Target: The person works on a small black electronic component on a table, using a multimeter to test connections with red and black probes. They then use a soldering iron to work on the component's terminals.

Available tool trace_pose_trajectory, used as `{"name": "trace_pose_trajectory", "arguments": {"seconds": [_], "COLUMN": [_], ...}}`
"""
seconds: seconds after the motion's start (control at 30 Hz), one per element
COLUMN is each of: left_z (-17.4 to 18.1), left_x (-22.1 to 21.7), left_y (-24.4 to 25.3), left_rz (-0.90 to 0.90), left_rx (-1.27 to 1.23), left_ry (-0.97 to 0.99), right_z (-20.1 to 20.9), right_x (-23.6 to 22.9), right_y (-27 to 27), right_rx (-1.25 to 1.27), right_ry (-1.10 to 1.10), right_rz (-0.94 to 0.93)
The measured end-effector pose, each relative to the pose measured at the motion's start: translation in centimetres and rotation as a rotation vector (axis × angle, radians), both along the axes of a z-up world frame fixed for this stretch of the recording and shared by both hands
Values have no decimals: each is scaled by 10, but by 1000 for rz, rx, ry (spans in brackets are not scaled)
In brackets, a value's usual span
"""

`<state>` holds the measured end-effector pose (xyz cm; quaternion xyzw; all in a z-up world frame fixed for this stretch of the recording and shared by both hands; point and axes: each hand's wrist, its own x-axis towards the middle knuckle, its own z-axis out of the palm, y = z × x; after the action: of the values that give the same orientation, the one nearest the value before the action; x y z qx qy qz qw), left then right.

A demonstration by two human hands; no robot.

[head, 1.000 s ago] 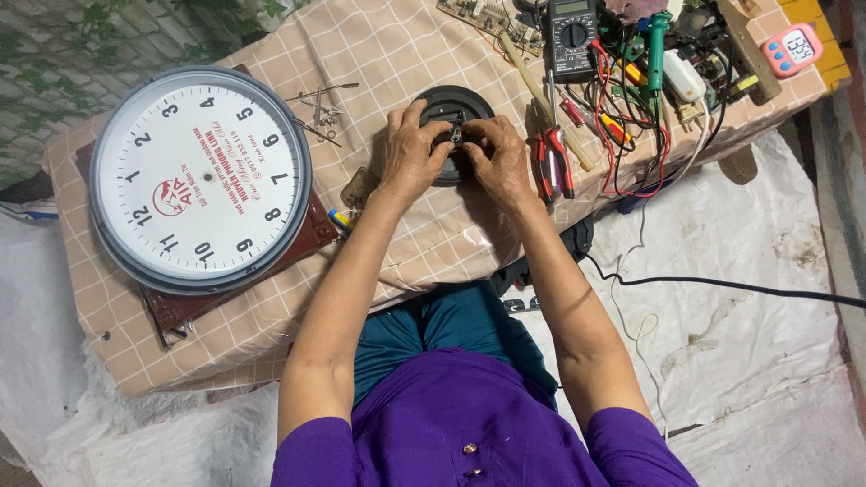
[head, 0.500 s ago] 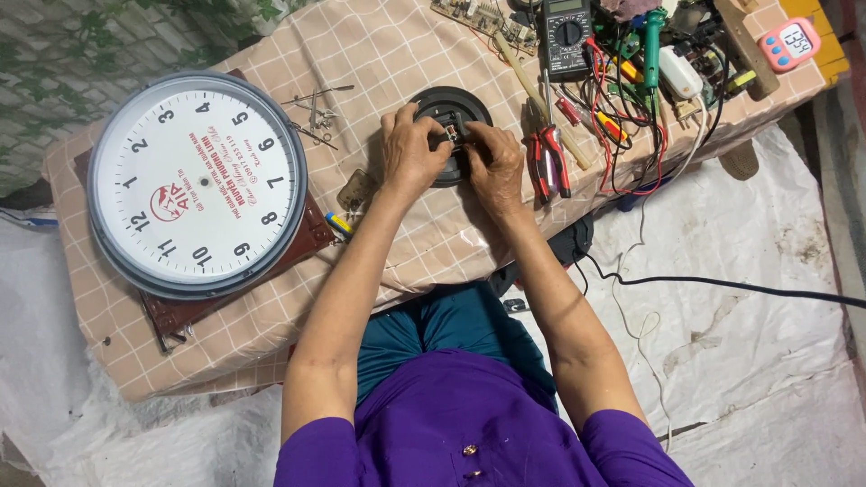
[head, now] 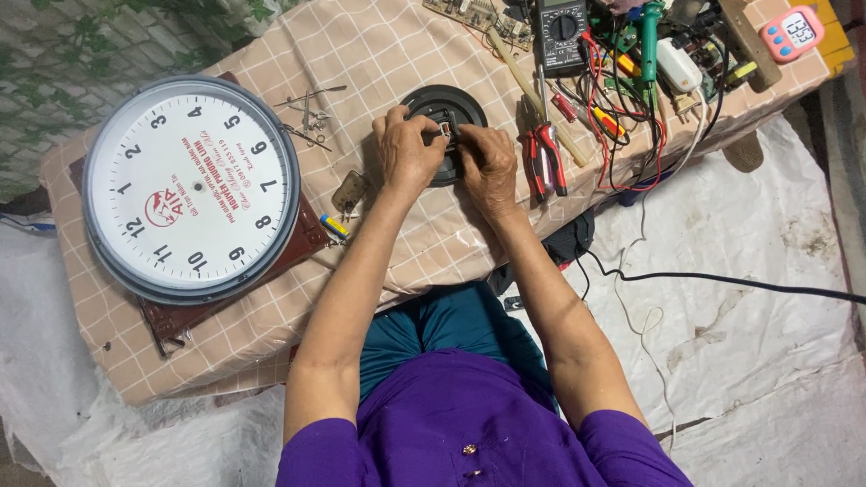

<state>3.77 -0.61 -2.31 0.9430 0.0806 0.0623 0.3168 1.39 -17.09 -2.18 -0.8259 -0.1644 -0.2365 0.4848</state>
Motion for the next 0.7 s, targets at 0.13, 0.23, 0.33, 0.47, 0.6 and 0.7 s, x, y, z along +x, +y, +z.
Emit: {"name": "trace_pose_trajectory", "arguments": {"seconds": [0.13,0.23,0.33,0.47,0.6,0.7], "left_z": [17,16,17,17,19,14], "left_x": [-3,-1,-1,-5,-7,-9], "left_y": [-7,-9,-9,-16,-17,-16], "left_rz": [48,47,65,109,106,81], "left_rx": [-36,-28,-15,6,-17,8], "left_ry": [54,75,84,89,19,-7], "right_z": [1,0,6,8,12,8], "right_x": [0,0,-1,-4,-3,-4], "right_y": [1,0,3,3,3,2], "right_rx": [12,34,54,52,59,65], "right_ry": [-10,-10,-21,-30,-40,-33], "right_rz": [8,9,20,25,36,33]}}
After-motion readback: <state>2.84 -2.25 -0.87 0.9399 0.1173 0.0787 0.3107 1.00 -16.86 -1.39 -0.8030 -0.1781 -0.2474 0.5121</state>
